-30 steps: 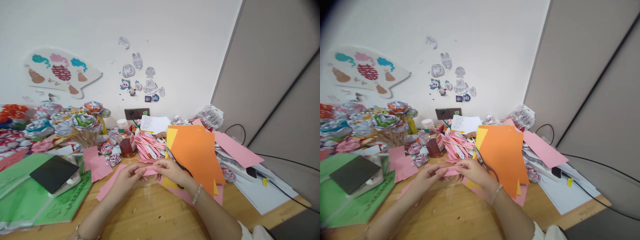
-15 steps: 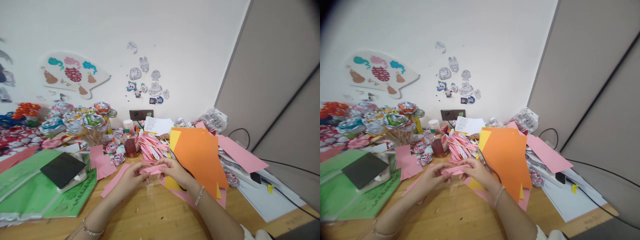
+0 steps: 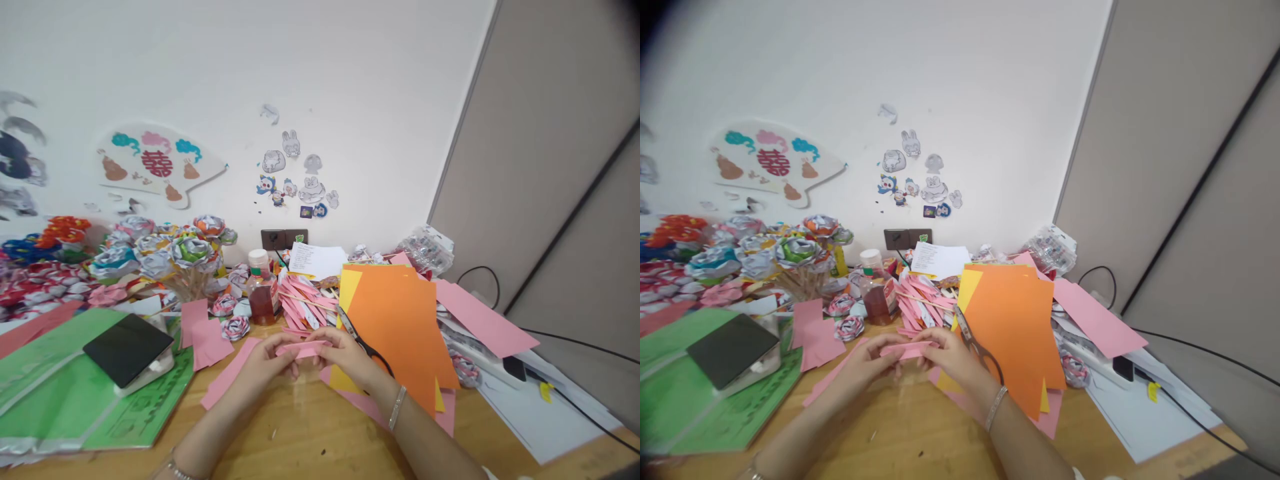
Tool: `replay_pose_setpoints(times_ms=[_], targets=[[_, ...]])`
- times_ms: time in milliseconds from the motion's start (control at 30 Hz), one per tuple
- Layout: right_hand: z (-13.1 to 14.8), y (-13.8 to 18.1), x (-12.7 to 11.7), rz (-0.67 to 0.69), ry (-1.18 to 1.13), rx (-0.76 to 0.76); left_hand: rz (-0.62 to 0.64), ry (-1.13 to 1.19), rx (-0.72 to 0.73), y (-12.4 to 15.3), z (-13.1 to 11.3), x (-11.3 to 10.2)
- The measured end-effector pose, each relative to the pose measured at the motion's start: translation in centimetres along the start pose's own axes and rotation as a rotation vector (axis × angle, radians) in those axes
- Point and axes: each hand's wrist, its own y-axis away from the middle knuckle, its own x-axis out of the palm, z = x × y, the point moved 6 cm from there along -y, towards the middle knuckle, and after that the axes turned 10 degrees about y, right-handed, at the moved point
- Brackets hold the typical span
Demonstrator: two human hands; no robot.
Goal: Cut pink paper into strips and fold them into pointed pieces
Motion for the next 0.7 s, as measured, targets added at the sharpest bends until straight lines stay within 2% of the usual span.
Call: replay_pose_setpoints(times_ms=[167,433,567,700], targets=[[0.0,0.0,0.1,0.006,-0.088,0.036,0.028,0.134,-0.062,0.2,0.4,-0.1],[-0.5,0.0,0.0,0.0,-0.086,0.077,0.035,0.133,-0.087,0.2,1.1,-0.3],[-0.6,-0.2,-0.1,-0.028,0.003,0.092,-0.038,0.014,-0.122,-0.6,2.0,-1.3],[-0.7,-0.4,0.0,-0.041,0.073,0.069,-0.11,0.032,-0.065,-1.3,2.4,-2.3]])
